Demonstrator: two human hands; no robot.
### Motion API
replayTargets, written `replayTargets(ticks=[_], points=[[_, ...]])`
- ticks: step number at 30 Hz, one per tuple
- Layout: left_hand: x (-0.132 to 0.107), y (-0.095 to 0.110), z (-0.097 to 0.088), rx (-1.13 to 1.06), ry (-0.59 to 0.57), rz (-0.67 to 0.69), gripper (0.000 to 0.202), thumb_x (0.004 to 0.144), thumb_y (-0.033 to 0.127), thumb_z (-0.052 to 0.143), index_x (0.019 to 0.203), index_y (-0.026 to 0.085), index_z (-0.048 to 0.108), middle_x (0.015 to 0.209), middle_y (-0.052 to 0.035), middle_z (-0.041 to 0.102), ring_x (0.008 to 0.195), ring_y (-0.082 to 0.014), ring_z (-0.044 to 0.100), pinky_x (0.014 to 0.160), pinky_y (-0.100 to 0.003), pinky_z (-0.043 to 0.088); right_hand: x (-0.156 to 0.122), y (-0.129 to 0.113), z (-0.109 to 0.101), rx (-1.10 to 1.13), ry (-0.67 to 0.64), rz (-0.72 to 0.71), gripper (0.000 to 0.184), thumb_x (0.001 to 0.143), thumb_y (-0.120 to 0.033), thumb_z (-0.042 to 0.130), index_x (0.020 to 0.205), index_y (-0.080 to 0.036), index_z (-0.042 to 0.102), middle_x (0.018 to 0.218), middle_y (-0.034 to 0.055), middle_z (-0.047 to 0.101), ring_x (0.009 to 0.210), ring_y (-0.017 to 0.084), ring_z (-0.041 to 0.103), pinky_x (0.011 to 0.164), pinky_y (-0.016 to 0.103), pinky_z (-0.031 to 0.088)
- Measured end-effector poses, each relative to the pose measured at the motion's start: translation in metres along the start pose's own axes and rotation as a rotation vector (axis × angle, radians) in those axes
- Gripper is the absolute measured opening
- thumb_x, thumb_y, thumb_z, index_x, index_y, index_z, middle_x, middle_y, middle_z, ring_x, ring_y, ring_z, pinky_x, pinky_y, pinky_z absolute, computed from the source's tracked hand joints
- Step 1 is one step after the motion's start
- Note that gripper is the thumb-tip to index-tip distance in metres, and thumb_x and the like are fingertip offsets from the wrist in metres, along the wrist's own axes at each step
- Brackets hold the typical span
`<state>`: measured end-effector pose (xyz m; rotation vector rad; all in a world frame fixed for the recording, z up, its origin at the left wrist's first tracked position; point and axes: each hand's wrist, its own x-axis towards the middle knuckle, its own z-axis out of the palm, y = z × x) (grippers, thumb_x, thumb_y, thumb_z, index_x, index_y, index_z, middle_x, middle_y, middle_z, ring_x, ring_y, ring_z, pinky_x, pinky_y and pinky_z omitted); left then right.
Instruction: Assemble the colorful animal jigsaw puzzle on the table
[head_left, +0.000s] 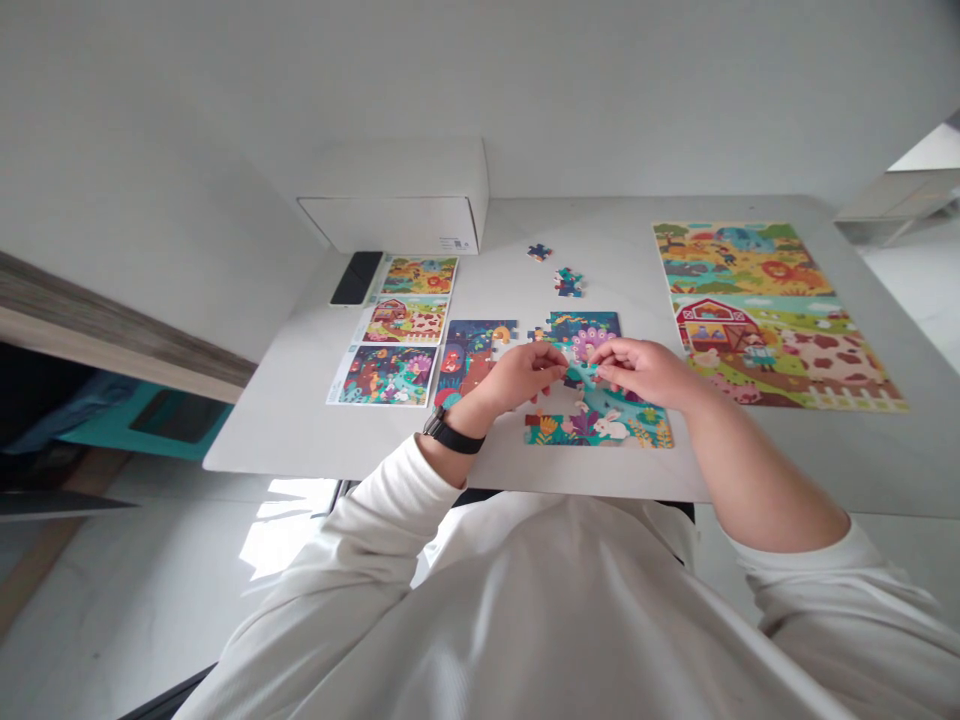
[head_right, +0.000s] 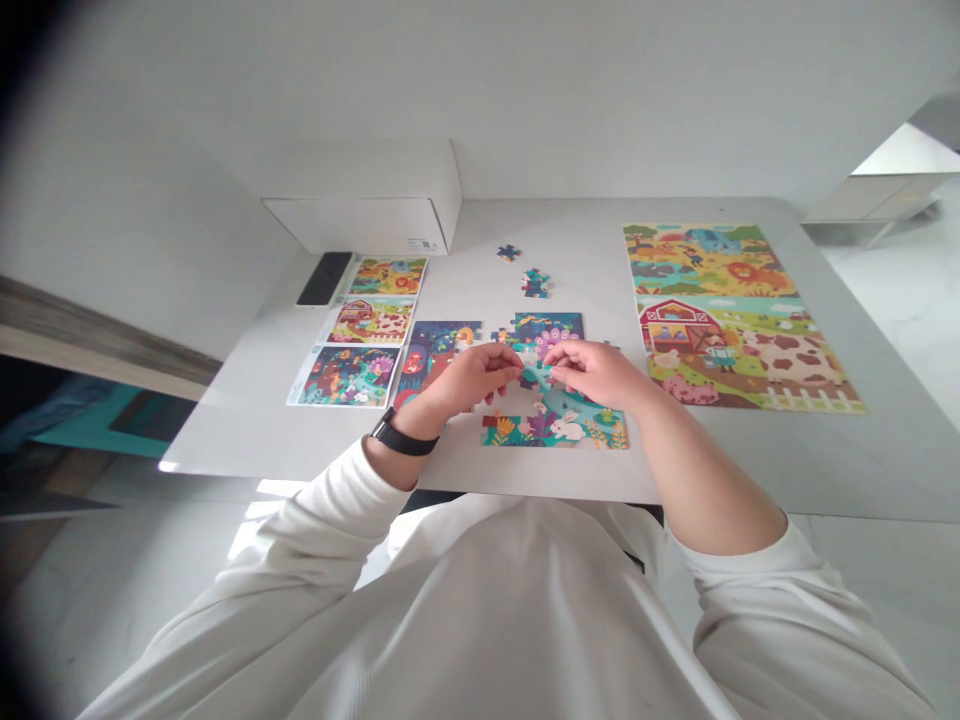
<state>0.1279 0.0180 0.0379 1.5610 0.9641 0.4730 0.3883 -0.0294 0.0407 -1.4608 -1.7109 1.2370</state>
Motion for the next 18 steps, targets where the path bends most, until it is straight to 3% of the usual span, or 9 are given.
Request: replayTargets(ticks=[13, 18], points=[[-0.01, 0.015, 0.0, 0.118, 0.059, -0.02, 0.013, 0.1, 0.025, 0.071, 0.109, 0.017, 0.076, 0.087, -0.001, 0.072, 0.054, -0.0066, 0.057, 0.048, -0.017, 0.046, 0.001, -0.003, 0.001, 0.02, 0.062, 0.001, 0.031, 0.087, -0.051, 0.08, 0.104, -0.025, 0.076, 0.087, 0.0054, 0.079, 0.071, 0.021, 0.07, 0.066, 0.035, 0.058], [-0.008, 0.012, -0.001, 0.116, 0.053, -0.01, 0.013, 0.099, 0.025, 0.071, 0.108, 0.017, 0.076, 0.081, 0.0, 0.07, 0.053, -0.0072, 0.057, 0.048, -0.017, 0.045, 0.003, -0.001, 0.001, 0.028, 0.067, 0.003, 0.034, 0.086, -0.051, 0.079, 0.107, -0.024, 0.078, 0.09, 0.0068, 0.08, 0.07, 0.021, 0.069, 0.066, 0.036, 0.059]])
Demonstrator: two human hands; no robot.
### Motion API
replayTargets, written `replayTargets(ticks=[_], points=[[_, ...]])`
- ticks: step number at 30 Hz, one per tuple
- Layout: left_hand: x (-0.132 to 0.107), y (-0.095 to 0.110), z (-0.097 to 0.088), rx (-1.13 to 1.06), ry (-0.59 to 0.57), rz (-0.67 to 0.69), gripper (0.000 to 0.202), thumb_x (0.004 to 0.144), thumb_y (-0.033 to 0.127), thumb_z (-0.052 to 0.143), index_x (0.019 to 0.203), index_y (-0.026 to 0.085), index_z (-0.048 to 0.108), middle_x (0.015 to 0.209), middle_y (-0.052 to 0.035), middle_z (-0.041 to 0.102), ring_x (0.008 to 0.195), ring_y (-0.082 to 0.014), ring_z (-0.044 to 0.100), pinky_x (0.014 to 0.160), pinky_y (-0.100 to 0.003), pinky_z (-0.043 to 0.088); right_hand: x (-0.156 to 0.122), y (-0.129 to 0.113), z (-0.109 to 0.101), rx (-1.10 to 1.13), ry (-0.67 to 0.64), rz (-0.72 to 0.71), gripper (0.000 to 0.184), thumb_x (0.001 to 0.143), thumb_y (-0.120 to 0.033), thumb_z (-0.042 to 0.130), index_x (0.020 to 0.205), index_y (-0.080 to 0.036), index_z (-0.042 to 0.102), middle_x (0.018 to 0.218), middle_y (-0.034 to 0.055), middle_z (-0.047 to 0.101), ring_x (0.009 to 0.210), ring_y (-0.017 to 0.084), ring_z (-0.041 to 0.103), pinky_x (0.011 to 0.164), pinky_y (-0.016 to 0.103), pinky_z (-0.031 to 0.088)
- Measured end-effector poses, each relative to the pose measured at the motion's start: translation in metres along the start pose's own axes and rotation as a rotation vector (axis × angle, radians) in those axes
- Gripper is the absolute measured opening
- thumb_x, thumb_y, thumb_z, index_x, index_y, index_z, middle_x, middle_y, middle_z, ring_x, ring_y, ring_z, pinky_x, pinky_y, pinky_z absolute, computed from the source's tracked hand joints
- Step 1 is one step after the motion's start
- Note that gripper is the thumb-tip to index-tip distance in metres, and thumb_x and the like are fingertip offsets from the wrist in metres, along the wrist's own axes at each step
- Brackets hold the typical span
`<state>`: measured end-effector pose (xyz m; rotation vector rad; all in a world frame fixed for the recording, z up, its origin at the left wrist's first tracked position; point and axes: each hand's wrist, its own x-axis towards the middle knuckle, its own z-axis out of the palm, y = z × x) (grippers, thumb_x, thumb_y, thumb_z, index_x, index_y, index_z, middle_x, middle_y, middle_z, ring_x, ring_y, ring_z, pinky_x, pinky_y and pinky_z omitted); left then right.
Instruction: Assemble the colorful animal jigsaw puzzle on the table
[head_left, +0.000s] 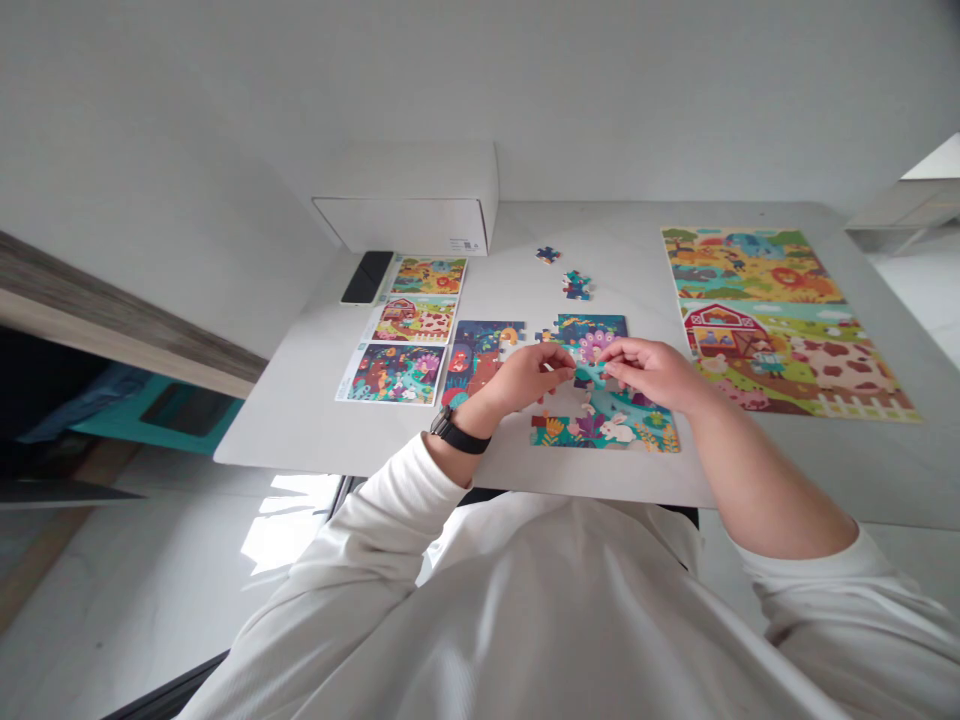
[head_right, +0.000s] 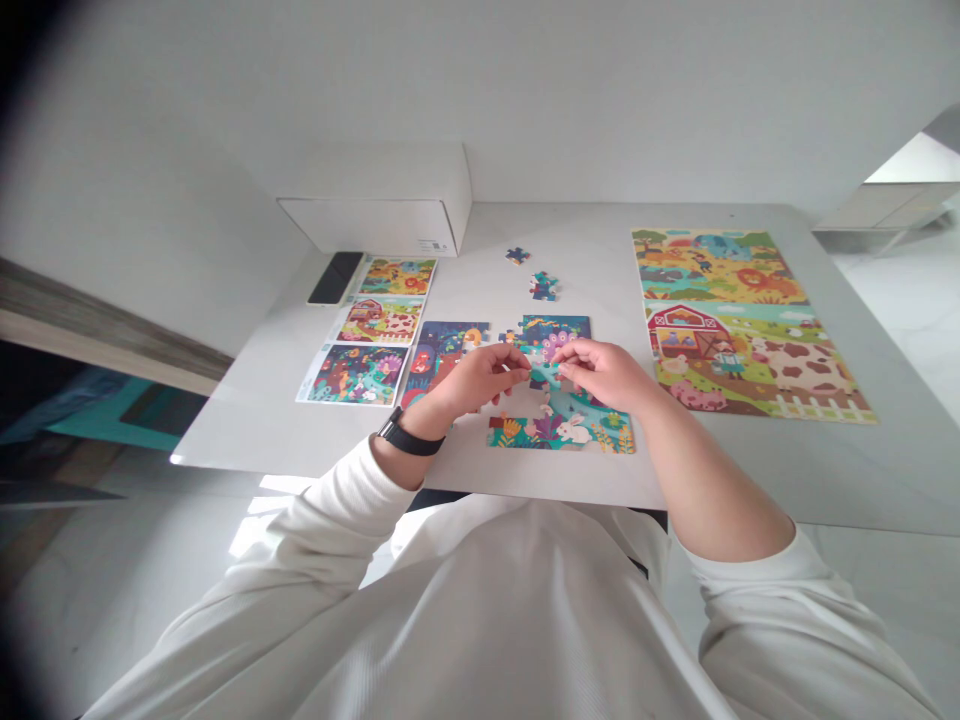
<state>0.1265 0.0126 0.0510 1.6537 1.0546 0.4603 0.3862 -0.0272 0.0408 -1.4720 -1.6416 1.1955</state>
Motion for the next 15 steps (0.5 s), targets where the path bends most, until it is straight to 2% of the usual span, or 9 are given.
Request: replayTargets(ticks=[4, 9, 15], points=[[0.005, -0.008, 0.0, -0.022, -0.003, 0.012, 0.013, 0.097, 0.024, 0.071, 0.107, 0.017, 0.075, 0.078, 0.0003, 0.069, 0.053, -0.0077, 0.056, 0.047, -0.017, 0.045, 0.0, 0.001, 0.0, -0.014, 0.023, -0.013, 0.034, 0.089, -0.052, 0.077, 0.11, -0.024, 0.079, 0.093, 0.0069, 0.081, 0.07, 0.02, 0.069, 0.067, 0.035, 0.059], [0.011, -0.018, 0.003, -0.085, -0.005, 0.059, 0.019, 0.094, 0.026, 0.073, 0.111, 0.017, 0.075, 0.083, -0.0008, 0.072, 0.058, -0.0086, 0.058, 0.047, -0.017, 0.046, 0.0, 0.004, 0.001, -0.021, 0.029, -0.031, 0.035, 0.091, -0.053, 0.077, 0.112, -0.025, 0.08, 0.095, 0.0073, 0.083, 0.072, 0.021, 0.071, 0.067, 0.035, 0.058], [0.007, -0.013, 0.001, 0.005, -0.009, 0.029, 0.027, 0.098, 0.025, 0.068, 0.123, 0.019, 0.077, 0.083, -0.0005, 0.072, 0.054, -0.0075, 0.058, 0.047, -0.016, 0.046, 0.001, 0.007, 0.001, -0.07, 0.032, -0.052, 0.035, 0.092, -0.054, 0.076, 0.113, -0.026, 0.082, 0.094, 0.0056, 0.083, 0.073, 0.021, 0.072, 0.066, 0.034, 0.056]])
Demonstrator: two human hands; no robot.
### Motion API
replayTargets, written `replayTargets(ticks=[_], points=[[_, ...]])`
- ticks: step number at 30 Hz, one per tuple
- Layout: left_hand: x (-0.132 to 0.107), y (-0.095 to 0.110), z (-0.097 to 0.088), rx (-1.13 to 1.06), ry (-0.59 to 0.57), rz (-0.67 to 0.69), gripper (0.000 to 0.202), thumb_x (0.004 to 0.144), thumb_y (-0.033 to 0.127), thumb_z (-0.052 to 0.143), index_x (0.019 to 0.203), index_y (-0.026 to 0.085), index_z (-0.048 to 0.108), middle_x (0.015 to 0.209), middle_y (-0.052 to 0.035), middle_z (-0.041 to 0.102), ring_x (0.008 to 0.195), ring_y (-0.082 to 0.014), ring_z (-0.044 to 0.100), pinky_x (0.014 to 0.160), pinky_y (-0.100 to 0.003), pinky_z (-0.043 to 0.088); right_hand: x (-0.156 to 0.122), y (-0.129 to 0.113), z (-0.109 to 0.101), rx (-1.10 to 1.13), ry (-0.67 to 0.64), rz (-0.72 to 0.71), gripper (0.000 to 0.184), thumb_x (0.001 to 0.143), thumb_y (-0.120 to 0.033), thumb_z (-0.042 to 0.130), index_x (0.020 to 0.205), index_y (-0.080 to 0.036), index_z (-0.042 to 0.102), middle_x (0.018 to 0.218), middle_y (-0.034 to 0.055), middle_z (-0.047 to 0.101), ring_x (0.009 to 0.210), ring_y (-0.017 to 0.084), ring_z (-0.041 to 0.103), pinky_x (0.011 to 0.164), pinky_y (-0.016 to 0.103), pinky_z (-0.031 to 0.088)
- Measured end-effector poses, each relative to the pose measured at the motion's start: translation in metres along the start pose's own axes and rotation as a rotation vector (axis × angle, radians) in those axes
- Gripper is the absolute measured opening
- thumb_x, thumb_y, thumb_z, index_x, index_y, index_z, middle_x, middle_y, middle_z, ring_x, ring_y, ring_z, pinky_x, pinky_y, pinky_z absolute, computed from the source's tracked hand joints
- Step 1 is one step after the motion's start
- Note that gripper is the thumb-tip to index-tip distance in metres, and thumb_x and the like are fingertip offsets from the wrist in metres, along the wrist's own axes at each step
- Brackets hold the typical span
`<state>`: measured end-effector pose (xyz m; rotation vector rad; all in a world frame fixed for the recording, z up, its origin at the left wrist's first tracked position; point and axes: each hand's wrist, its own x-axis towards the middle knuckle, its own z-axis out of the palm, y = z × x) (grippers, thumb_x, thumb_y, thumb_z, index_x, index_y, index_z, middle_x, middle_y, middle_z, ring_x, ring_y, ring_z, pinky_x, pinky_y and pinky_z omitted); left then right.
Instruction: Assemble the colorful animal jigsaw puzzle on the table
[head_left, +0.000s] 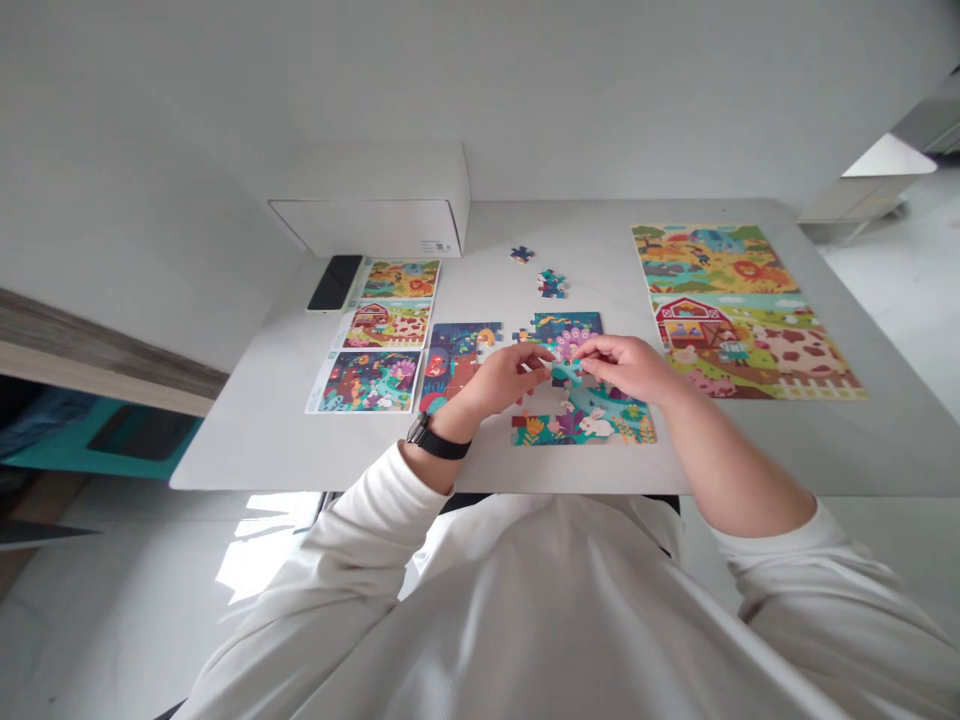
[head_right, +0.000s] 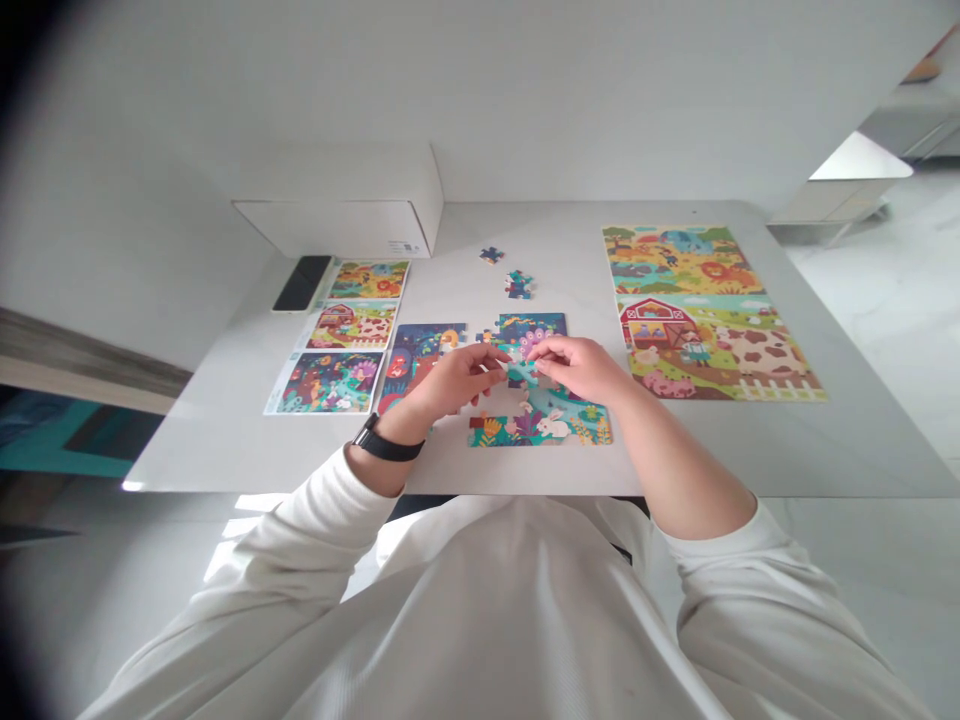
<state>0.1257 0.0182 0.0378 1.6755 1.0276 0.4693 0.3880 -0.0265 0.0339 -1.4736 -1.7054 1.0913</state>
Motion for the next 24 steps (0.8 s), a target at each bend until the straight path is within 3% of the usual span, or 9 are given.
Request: replayTargets(ticks=[11, 24], points=[[-0.006, 0.008, -0.002, 0.118, 0.023, -0.091, 0.03, 0.098, 0.027, 0.065, 0.124, 0.021, 0.077, 0.1, -0.0037, 0.076, 0.052, -0.0056, 0.056, 0.043, -0.014, 0.041, 0.0, 0.0, -0.004, -0.141, 0.087, -0.05, 0.026, 0.097, -0.046, 0.071, 0.108, -0.026, 0.083, 0.102, 0.0054, 0.086, 0.086, 0.023, 0.075, 0.082, 0.036, 0.058], [0.003, -0.008, 0.002, 0.227, 0.06, -0.025, 0.03, 0.095, 0.032, 0.067, 0.121, 0.021, 0.077, 0.105, -0.0032, 0.08, 0.055, -0.0076, 0.062, 0.05, -0.018, 0.045, -0.002, -0.003, -0.008, -0.296, 0.163, -0.037, 0.021, 0.099, -0.037, 0.068, 0.104, -0.026, 0.084, 0.086, 0.0032, 0.083, 0.075, 0.021, 0.073, 0.076, 0.033, 0.054]])
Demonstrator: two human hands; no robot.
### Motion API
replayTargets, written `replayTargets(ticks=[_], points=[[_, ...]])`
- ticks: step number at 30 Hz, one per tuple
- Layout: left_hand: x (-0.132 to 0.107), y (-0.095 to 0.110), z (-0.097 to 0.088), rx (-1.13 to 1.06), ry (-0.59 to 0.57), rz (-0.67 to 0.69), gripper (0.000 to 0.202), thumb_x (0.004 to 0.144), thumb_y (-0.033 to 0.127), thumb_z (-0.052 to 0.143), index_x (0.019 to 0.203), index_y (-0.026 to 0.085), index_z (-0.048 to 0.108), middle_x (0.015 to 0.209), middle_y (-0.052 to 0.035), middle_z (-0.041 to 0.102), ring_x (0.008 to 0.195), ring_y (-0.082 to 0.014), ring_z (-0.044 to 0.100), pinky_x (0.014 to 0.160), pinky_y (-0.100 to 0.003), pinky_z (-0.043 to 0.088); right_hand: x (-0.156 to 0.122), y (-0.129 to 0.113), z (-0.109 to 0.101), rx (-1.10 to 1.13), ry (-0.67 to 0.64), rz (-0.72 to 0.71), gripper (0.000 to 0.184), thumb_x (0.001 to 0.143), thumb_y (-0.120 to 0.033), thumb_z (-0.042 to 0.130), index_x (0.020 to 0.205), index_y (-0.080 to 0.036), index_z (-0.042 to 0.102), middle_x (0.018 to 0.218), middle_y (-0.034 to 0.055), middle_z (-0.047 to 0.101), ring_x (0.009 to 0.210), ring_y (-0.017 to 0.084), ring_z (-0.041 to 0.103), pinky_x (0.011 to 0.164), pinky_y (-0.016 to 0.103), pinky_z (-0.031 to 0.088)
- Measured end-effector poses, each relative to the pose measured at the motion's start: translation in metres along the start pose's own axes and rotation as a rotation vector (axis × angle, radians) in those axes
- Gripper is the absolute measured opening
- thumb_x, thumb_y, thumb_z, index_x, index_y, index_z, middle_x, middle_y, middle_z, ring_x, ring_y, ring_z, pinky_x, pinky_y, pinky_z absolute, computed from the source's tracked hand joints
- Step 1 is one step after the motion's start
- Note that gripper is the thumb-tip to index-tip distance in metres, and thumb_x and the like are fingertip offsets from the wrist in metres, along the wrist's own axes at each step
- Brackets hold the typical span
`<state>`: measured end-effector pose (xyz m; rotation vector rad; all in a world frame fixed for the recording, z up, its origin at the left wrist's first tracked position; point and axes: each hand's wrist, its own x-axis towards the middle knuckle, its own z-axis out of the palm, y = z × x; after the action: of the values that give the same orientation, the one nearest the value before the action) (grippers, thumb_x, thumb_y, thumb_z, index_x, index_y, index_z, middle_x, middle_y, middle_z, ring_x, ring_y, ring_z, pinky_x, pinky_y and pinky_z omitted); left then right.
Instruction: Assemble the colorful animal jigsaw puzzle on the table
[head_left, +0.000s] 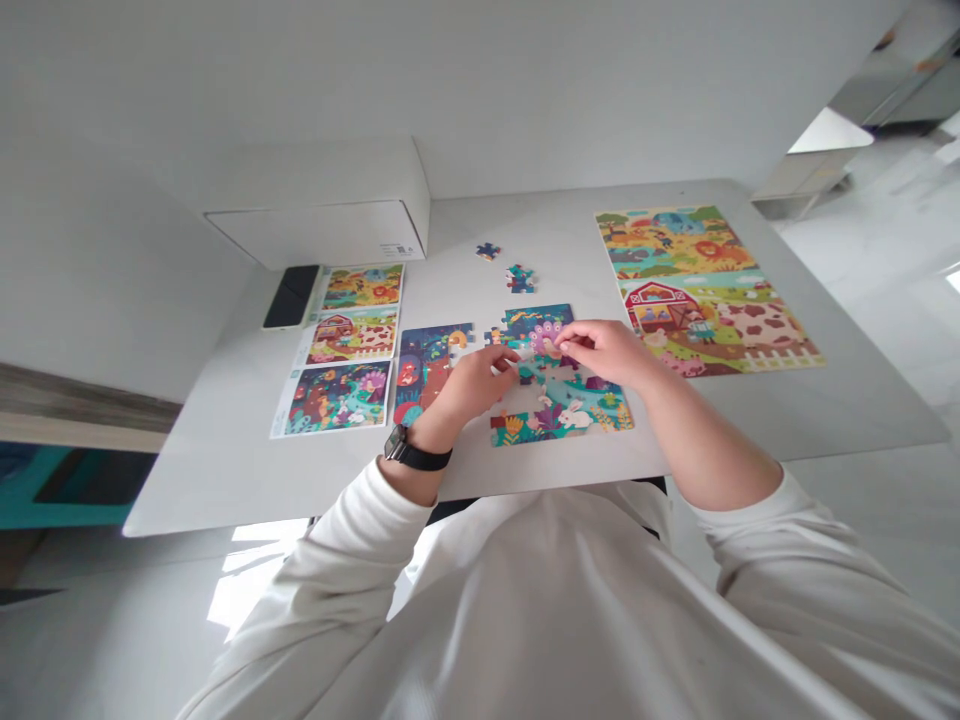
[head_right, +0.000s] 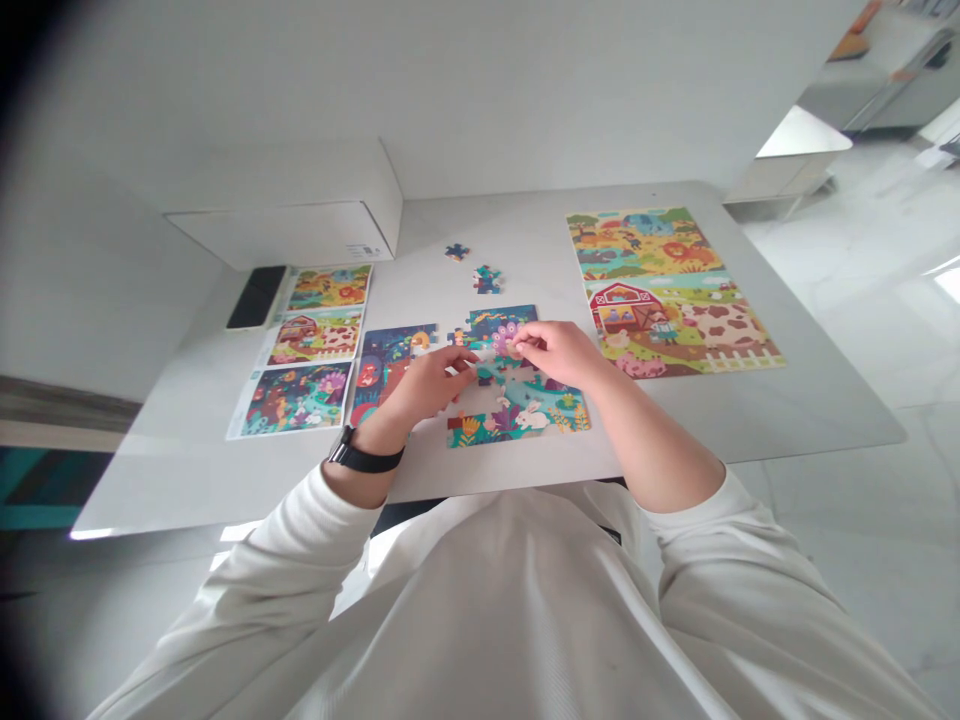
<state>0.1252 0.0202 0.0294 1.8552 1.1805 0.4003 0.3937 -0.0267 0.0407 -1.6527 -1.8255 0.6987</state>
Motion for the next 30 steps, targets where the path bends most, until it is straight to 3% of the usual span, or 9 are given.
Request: replayTargets(ticks=[4, 12, 25, 30], points=[[-0.003, 0.005, -0.003, 0.076, 0.054, 0.001, 0.033, 0.096, 0.03, 0.065, 0.125, 0.022, 0.078, 0.11, -0.0042, 0.081, 0.059, -0.0086, 0.062, 0.05, -0.018, 0.043, 0.002, 0.005, 0.001, -0.014, -0.006, -0.003, 0.019, 0.098, -0.035, 0.071, 0.108, -0.026, 0.085, 0.093, 0.0038, 0.084, 0.079, 0.021, 0.075, 0.08, 0.034, 0.055], [-0.008, 0.008, -0.012, 0.169, 0.067, -0.014, 0.029, 0.095, 0.025, 0.063, 0.119, 0.022, 0.08, 0.108, -0.0045, 0.081, 0.061, -0.0105, 0.064, 0.052, -0.018, 0.045, 0.005, 0.014, 0.002, -0.248, -0.096, -0.132, 0.027, 0.093, -0.018, 0.076, 0.115, -0.027, 0.089, 0.113, 0.0076, 0.082, 0.095, 0.023, 0.074, 0.089, 0.034, 0.055], [-0.007, 0.009, -0.012, 0.177, 0.043, -0.001, 0.03, 0.097, 0.026, 0.064, 0.122, 0.022, 0.081, 0.114, -0.0062, 0.082, 0.06, -0.0111, 0.066, 0.054, -0.02, 0.049, 0.009, 0.018, 0.009, -0.334, -0.079, -0.081, 0.031, 0.097, -0.021, 0.076, 0.124, -0.03, 0.088, 0.118, 0.0089, 0.077, 0.105, 0.026, 0.072, 0.092, 0.037, 0.053], [-0.006, 0.011, -0.01, 0.244, 0.062, 0.019, 0.03, 0.1, 0.027, 0.065, 0.125, 0.023, 0.081, 0.115, -0.0067, 0.083, 0.068, -0.0146, 0.072, 0.062, -0.022, 0.053, 0.008, 0.014, 0.009, -0.334, -0.068, -0.075, 0.032, 0.097, -0.02, 0.075, 0.124, -0.031, 0.088, 0.119, 0.0086, 0.076, 0.106, 0.026, 0.072, 0.092, 0.036, 0.053]])
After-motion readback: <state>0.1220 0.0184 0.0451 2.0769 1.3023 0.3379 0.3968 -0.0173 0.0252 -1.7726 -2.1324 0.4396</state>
